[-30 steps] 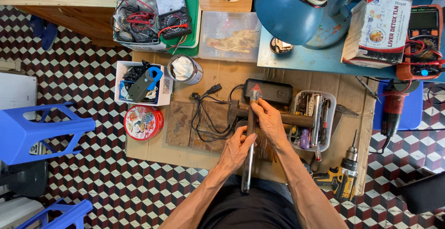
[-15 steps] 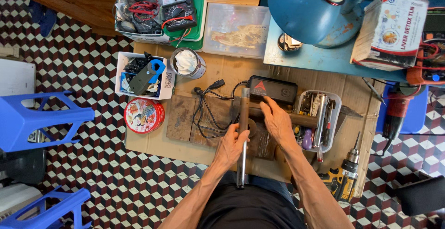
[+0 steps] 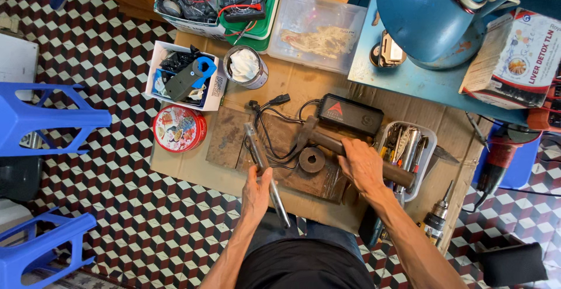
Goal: The person grinds the end of a metal tube with an angle grinder, producing sparks, then holds the tube over a metal form and hammers the tube end to flare and shape it, periodically checking the fit of the tube against the form.
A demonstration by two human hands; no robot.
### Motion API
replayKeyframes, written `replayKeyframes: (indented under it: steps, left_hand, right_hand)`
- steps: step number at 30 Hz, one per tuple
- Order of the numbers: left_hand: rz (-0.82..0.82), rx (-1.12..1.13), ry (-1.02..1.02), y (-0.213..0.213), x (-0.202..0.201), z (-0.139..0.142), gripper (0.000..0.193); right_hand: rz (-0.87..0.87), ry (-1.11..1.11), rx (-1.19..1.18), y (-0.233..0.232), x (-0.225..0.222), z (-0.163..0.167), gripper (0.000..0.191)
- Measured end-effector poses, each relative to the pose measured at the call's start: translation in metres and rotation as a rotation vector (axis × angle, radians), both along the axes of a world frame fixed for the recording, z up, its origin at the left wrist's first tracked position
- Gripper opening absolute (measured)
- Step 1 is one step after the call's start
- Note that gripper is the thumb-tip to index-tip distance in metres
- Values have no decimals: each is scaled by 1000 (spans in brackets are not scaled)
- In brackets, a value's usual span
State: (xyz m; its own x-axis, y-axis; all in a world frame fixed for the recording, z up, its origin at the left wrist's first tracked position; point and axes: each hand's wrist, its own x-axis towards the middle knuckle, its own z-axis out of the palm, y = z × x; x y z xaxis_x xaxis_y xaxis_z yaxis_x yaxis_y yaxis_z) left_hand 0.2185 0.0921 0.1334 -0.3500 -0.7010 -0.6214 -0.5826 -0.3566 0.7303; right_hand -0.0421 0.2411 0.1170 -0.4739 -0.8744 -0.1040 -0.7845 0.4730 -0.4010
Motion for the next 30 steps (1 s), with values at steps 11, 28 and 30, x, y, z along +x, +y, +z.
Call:
replayKeyframes:
  steps: [11,28,30]
  left_hand:
    - [-417,66,66,70,-72,-54,44]
    - [-452,18,-82,95,-122,-61,49]
    - [-451,20,-107,97,-125,-61,51]
  right_hand:
    - [-723,-36,7,98,-30,28,42]
    - [-1104,-356,-106,144,-120,-29,48]
    - [-1057,-355,-98,144,-132,-37,49]
